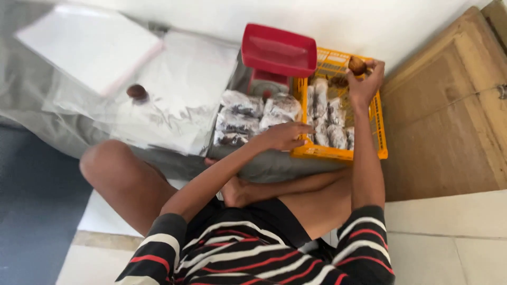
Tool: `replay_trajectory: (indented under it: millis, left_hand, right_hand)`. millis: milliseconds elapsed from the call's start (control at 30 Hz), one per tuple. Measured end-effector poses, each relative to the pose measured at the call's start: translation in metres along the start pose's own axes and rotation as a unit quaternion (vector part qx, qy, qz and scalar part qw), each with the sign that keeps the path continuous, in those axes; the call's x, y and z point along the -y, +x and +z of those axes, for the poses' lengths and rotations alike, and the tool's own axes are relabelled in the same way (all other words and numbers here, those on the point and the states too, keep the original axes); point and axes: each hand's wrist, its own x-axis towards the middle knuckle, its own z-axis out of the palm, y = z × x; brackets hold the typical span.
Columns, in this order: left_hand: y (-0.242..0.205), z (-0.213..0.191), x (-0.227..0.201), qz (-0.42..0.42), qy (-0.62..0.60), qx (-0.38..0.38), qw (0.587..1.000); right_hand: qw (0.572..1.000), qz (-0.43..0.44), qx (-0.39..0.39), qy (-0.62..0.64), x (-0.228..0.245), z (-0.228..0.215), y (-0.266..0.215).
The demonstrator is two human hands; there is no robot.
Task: The person picks up individual dried fruits by hand, places them into plastic bags, and arranges the filled bags into an orange crate.
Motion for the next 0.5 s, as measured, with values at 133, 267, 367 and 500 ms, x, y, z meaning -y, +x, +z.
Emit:
replay_trajectory:
  millis: [133, 267, 367, 500]
  left_hand:
    - [0.014, -0.051, -0.02, -0.007, -0.096, -0.043, 0.994]
    - [0.041, -0.073, 0.0, 0.041, -0.176, -0.136, 0.974]
    - [0.062, -0.096, 0.009, 0.03, -0.218, -0.154, 0.963]
    - [0.075, -0.116, 0.014, -0.008, -0.245, -0.164, 0.955]
  right_hand:
    - [0.985, 0.073, 0.007, 0.154, 0.032, -0.003, -0.014]
    - [0.927, 0.197, -0.005, 0.32, 0.084, -0.001, -0.032]
    - [0.88, 0.239, 0.029, 0.408, 0.087, 0.013, -0.029]
    - [0.809, 0.316, 0.046, 0.494, 0.155, 0.008, -0.039]
